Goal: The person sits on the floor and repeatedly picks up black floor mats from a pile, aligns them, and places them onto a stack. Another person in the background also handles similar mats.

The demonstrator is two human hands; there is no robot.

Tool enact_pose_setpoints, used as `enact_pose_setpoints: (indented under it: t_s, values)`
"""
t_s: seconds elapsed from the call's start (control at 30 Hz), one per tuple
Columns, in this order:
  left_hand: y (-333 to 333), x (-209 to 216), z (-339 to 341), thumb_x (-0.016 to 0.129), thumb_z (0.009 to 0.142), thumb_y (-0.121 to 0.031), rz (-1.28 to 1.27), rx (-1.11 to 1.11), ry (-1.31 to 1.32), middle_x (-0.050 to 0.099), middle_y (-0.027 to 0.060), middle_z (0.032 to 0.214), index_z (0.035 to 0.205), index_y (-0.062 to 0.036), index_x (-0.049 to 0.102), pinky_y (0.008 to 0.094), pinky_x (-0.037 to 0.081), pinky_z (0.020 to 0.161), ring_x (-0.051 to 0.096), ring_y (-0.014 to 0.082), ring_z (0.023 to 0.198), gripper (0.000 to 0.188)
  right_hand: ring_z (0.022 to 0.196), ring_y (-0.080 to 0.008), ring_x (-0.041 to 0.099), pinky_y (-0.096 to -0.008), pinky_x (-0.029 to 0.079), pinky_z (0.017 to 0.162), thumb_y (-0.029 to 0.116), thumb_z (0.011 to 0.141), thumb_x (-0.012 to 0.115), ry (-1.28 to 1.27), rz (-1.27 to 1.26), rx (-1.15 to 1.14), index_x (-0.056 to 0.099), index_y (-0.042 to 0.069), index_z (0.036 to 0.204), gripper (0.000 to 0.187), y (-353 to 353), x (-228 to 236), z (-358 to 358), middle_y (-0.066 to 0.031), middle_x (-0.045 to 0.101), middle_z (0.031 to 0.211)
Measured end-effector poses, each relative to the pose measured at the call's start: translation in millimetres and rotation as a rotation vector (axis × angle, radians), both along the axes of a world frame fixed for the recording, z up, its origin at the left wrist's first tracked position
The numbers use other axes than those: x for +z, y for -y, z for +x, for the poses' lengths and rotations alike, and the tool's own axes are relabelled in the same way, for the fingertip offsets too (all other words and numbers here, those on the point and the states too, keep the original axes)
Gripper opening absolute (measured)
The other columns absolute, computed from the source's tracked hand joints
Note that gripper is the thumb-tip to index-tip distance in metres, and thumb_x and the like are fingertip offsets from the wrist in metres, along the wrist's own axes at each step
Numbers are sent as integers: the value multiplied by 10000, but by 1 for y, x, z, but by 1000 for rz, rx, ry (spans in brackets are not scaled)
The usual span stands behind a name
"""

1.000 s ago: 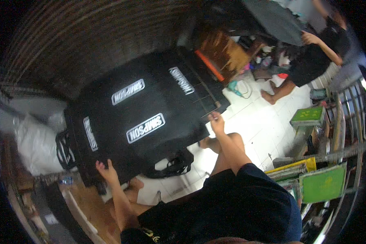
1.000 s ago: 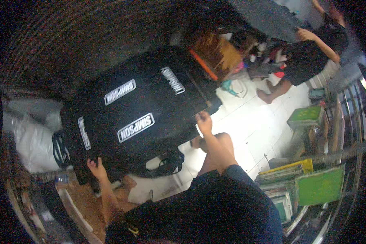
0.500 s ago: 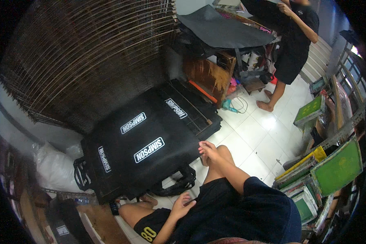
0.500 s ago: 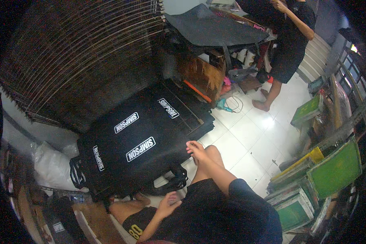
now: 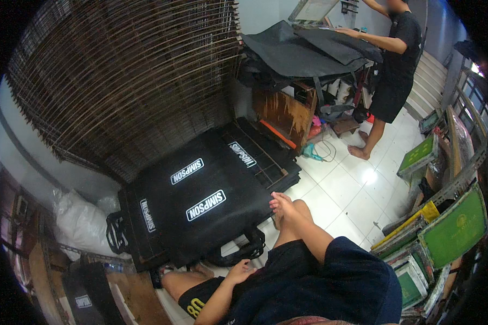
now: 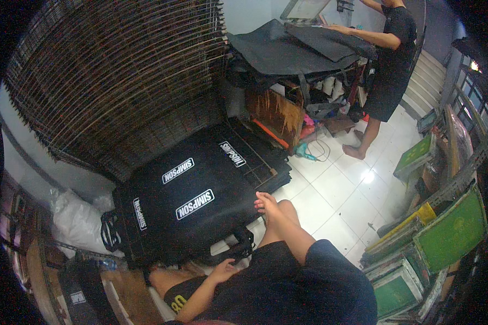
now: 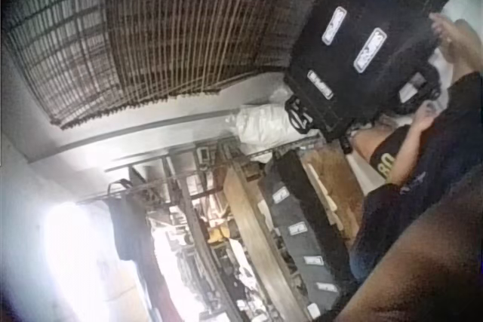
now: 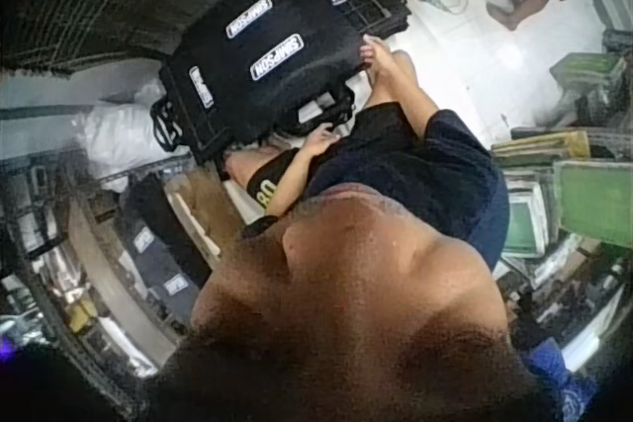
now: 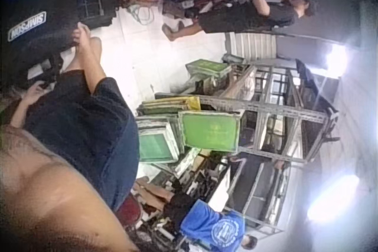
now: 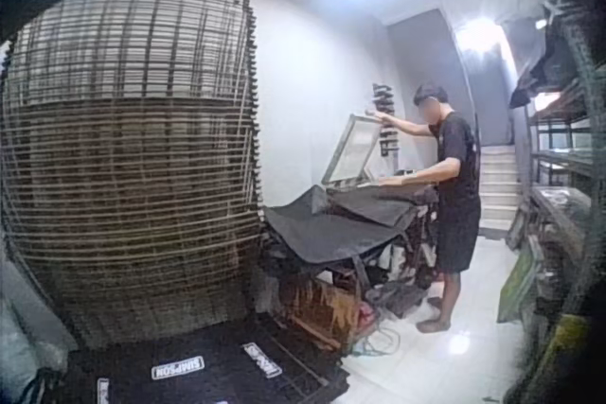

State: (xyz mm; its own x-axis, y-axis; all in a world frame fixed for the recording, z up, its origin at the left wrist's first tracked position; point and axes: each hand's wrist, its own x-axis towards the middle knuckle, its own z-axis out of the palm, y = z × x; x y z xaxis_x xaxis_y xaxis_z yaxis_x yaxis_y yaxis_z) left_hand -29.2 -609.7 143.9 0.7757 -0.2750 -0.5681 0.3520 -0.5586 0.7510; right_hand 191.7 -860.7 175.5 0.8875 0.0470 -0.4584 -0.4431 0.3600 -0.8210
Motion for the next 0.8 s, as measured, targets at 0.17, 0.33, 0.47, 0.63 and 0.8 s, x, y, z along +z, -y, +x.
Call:
enact_pose_setpoints:
  t_s: [0.17,0.33,0.47,0.63,0.8]
  values:
    - [3,-2,7,685,767,-415,51,-25,5,628,133,1015,1285,-49,423,322,467,818,611,222,924,687,739,-158,560,-323,422,660,483,796,626,-58,23,59,514,126,1079,469,3,19,-1,-40,578,832]
    - [0,-7,7,661,753,-488,19,9,-48,604,143,1111,1284,-73,446,353,453,862,593,263,1006,707,814,-179,546,-370,421,700,497,815,591,-109,75,31,491,133,1111,480,12,28,14,-53,566,881]
    - [-1,-3,7,685,738,-419,68,24,-6,612,146,1101,1273,-76,460,363,446,878,590,286,1020,674,868,-189,555,-377,436,770,468,824,596,-54,7,101,473,122,1150,491,8,19,4,-62,571,904]
    - [5,15,9,693,736,-424,20,37,39,631,143,1033,1279,-73,450,358,463,841,610,272,964,691,720,-130,573,-260,460,627,310,815,667,86,-253,210,561,66,1064,364,-10,-6,0,-58,600,855]
    - [-2,3,8,690,730,-442,8,49,18,628,138,1003,1286,-81,439,350,473,811,618,258,928,709,775,-198,601,-326,484,669,295,759,713,475,-743,437,585,58,1091,427,-26,-31,-6,-115,630,849]
